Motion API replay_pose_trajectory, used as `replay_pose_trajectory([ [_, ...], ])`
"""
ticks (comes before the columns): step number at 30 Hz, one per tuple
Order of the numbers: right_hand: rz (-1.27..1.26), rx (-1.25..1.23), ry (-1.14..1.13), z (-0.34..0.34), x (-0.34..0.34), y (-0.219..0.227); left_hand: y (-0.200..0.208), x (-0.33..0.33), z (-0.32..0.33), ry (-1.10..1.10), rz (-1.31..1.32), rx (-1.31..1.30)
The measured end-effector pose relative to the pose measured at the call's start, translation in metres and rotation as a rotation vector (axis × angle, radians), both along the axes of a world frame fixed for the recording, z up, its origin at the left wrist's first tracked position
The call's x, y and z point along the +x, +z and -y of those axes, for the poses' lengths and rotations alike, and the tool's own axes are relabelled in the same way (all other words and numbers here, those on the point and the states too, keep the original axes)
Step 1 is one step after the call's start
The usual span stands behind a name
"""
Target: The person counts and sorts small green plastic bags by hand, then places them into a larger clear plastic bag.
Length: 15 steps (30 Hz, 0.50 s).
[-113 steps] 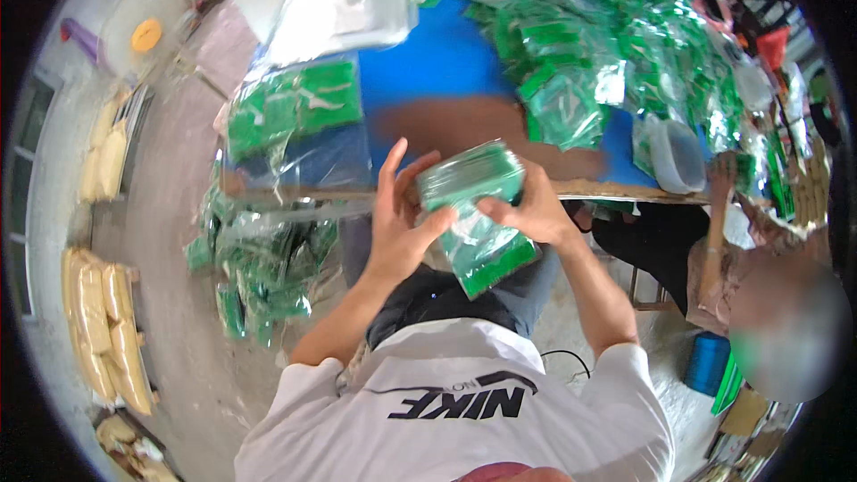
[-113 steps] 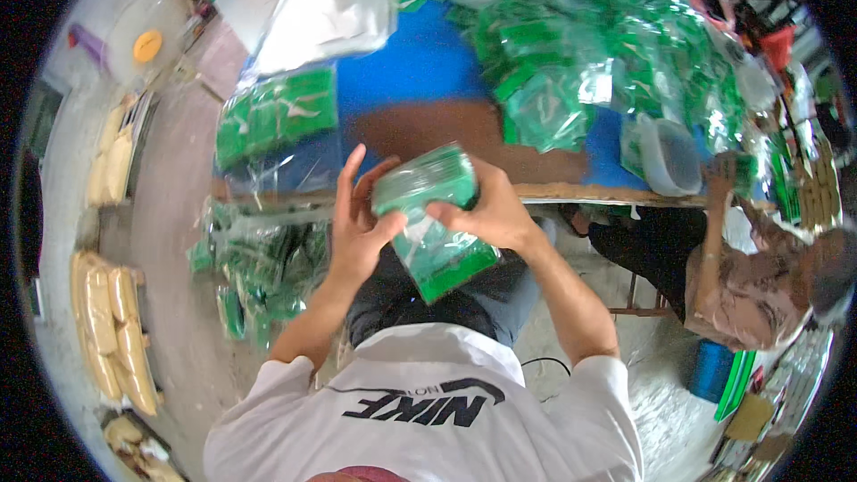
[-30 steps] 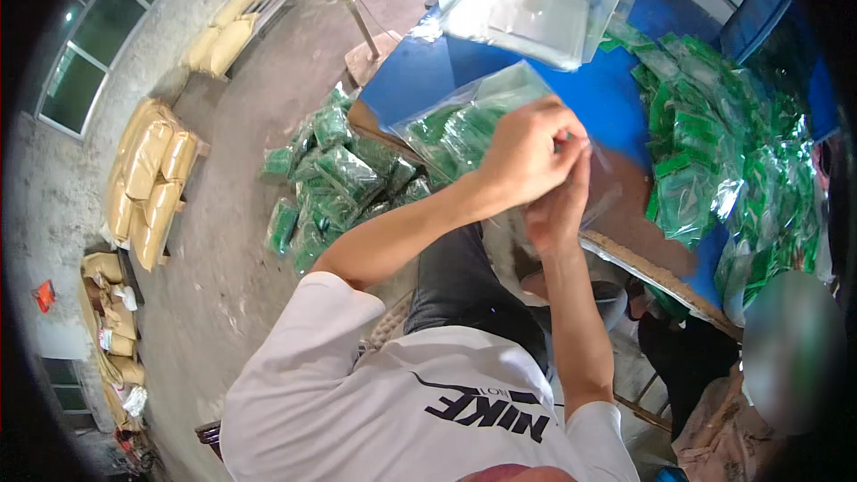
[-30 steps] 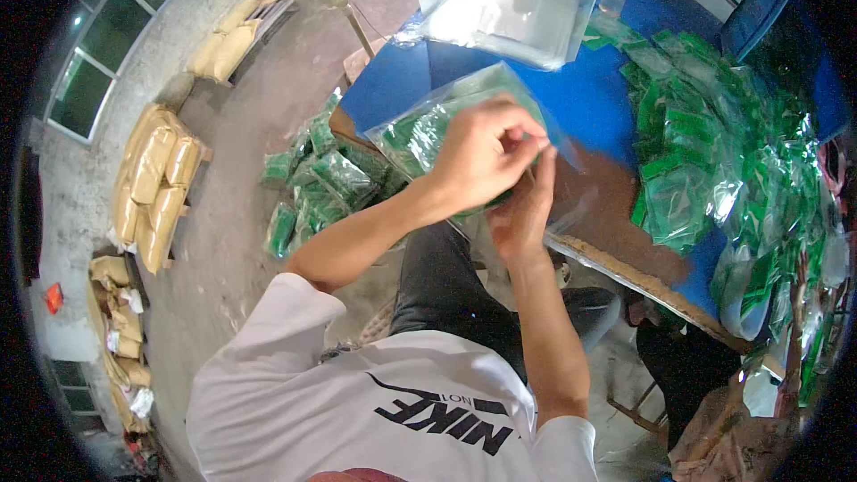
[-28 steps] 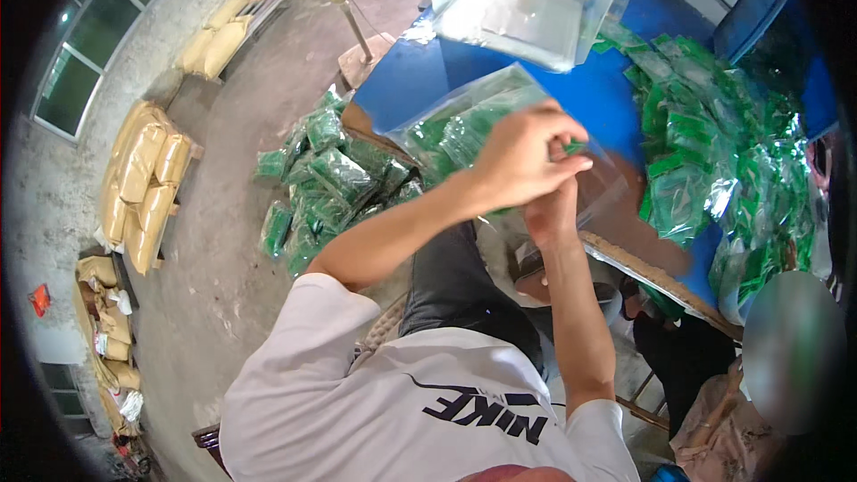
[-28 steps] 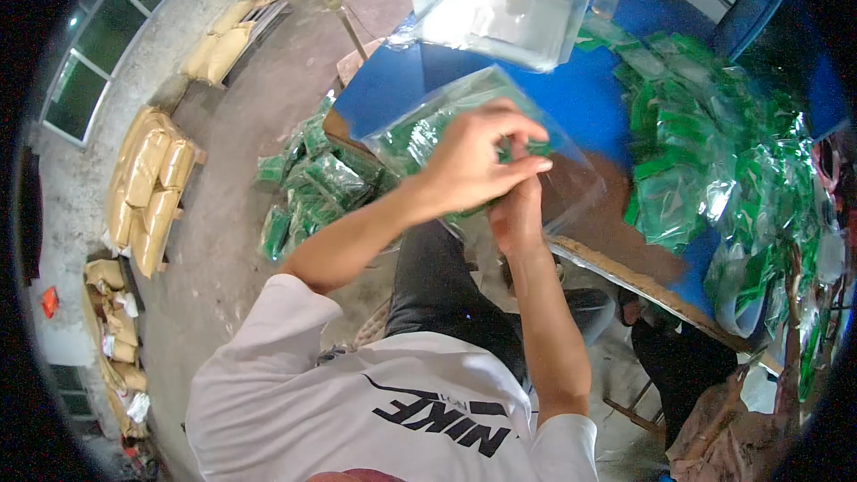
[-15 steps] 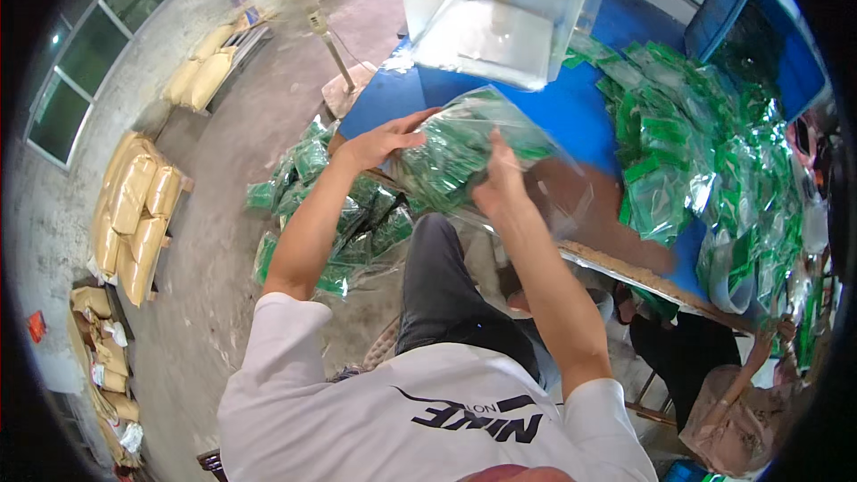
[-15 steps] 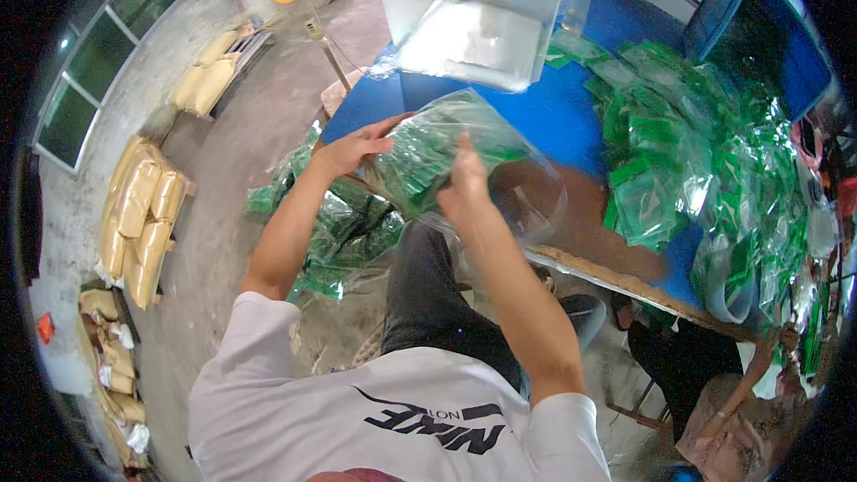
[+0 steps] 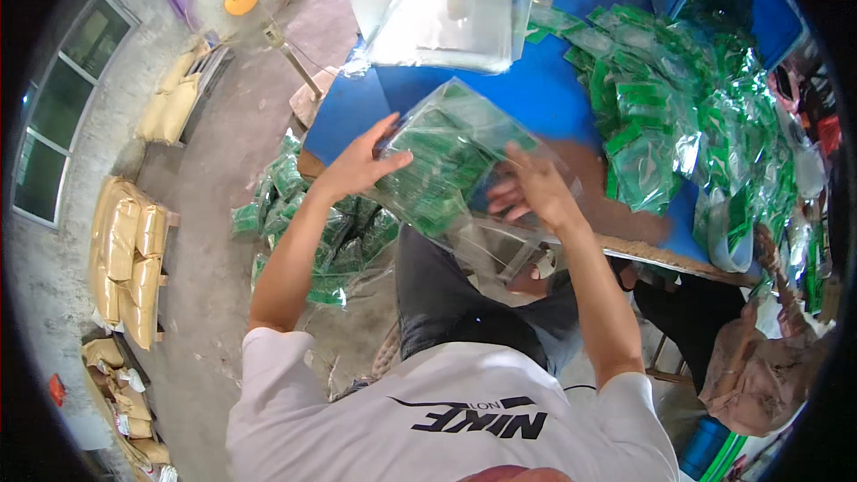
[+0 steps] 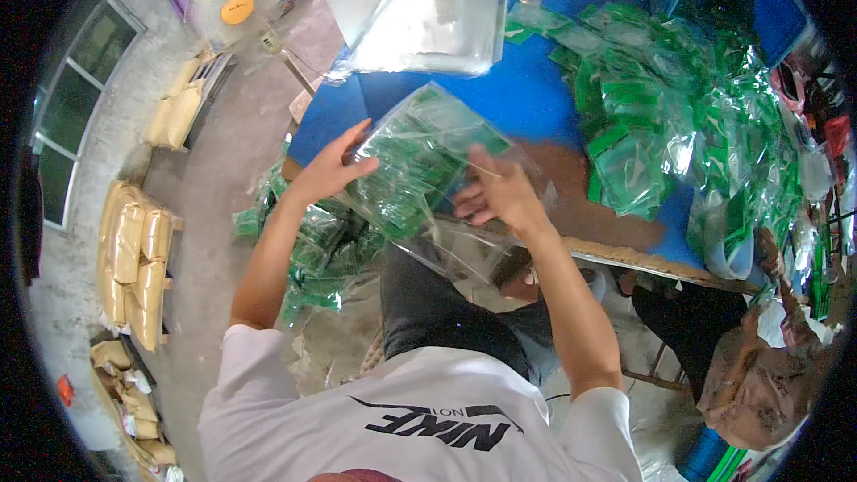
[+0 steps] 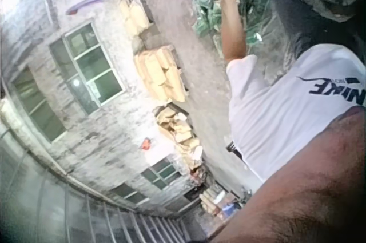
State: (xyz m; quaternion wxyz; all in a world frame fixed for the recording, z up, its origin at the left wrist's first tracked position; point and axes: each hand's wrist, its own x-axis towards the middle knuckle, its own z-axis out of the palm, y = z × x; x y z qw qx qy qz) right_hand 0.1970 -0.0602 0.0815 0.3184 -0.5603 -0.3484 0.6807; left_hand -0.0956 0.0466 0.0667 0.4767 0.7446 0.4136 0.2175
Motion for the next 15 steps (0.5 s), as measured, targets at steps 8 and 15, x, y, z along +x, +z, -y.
replay_pose_trajectory([
  [8,0.310,0.670,-0.405,-0.024,-0.016,-0.054,-0.006,0.039,-0.043,-0.031,0.055,-0.217],
  [15,0.390,0.417,-0.277,-0.053,0.014,-0.056,0.002,0.047,-0.032,-0.025,0.039,-0.310],
])
